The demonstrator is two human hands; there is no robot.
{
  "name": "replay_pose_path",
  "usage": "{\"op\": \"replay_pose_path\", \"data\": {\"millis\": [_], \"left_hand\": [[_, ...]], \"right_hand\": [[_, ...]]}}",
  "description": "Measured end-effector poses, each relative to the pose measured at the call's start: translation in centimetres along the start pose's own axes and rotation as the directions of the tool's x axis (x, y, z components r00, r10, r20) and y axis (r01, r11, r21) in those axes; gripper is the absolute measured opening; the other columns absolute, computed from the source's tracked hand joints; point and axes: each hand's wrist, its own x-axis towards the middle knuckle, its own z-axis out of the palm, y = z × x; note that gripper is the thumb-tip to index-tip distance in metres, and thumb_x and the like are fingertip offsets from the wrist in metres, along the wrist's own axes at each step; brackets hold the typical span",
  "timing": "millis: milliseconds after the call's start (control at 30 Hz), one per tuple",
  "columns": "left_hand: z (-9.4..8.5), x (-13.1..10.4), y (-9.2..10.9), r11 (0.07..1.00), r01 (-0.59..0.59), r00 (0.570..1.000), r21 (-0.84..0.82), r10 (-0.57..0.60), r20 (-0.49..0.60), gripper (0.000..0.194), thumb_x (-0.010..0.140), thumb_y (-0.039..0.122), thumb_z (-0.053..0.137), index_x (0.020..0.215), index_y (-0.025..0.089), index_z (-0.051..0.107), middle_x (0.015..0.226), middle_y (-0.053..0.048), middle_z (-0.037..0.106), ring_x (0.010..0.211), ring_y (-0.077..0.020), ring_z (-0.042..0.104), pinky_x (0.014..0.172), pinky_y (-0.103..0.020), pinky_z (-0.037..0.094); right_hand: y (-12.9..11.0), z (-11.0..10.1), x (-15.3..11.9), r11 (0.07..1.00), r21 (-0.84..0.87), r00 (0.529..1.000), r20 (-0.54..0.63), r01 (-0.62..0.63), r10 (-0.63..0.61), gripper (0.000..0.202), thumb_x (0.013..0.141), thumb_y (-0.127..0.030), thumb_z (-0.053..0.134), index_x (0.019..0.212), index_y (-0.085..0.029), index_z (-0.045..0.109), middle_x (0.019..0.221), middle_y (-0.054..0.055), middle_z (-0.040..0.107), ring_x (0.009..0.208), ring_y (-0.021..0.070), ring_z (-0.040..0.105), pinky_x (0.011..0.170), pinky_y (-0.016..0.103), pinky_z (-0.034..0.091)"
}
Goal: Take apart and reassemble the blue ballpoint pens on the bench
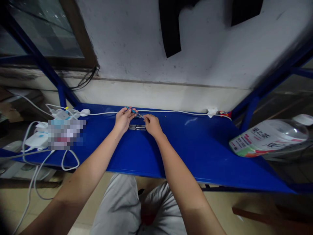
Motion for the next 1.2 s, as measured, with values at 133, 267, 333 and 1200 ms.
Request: {"op": "replay_pose_path", "data": {"millis": [133, 267, 333, 1200], "left_hand": [[0.5, 0.0, -0.2, 1.0, -0.013, 1.0, -0.025, 0.013, -0.018, 0.023, 0.082, 0.023, 0.086, 0.096, 0.017, 0.07, 0.086, -0.003, 0.072, 0.091, -0.0219, 0.077, 0.087, -0.036, 0.06], [0.6, 0.0, -0.3, 0.999, -0.013, 0.998, -0.037, 0.01, -0.055, 0.022, 0.08, 0.018, 0.086, 0.095, 0.016, 0.07, 0.085, -0.004, 0.072, 0.092, -0.0237, 0.078, 0.093, -0.041, 0.06], [0.6, 0.0, -0.2, 0.998, 0.002, 0.999, -0.058, -0.004, -0.036, 0.021, 0.081, 0.017, 0.085, 0.095, 0.015, 0.068, 0.091, -0.008, 0.075, 0.101, -0.0264, 0.078, 0.098, -0.045, 0.059], [1.4, -0.7, 0.3, 0.987, 0.071, 0.997, -0.147, -0.067, 0.032, 0.015, 0.085, 0.015, 0.081, 0.096, 0.015, 0.07, 0.093, -0.01, 0.076, 0.102, -0.0258, 0.076, 0.101, -0.047, 0.057]], "right_hand": [[-0.2, 0.2, -0.1, 0.999, -0.04, 1.0, -0.009, 0.016, -0.016, 0.024, 0.097, -0.018, 0.052, 0.101, -0.019, 0.076, 0.091, 0.008, 0.078, 0.086, 0.0222, 0.072, 0.088, 0.035, 0.053], [-0.5, 0.2, -0.2, 1.0, -0.026, 1.0, 0.002, 0.012, -0.012, 0.025, 0.098, -0.019, 0.051, 0.102, -0.019, 0.076, 0.09, 0.008, 0.078, 0.084, 0.0219, 0.072, 0.087, 0.034, 0.053], [-0.6, 0.2, -0.3, 1.0, -0.01, 1.0, 0.008, -0.012, 0.012, 0.025, 0.098, -0.02, 0.051, 0.1, -0.019, 0.075, 0.088, 0.007, 0.078, 0.082, 0.0215, 0.071, 0.084, 0.033, 0.052], [-1.6, 1.7, -0.7, 0.989, 0.117, 0.994, 0.073, -0.093, 0.085, 0.021, 0.095, -0.024, 0.047, 0.094, -0.021, 0.067, 0.081, 0.003, 0.073, 0.069, 0.0171, 0.065, 0.069, 0.028, 0.05]]}}
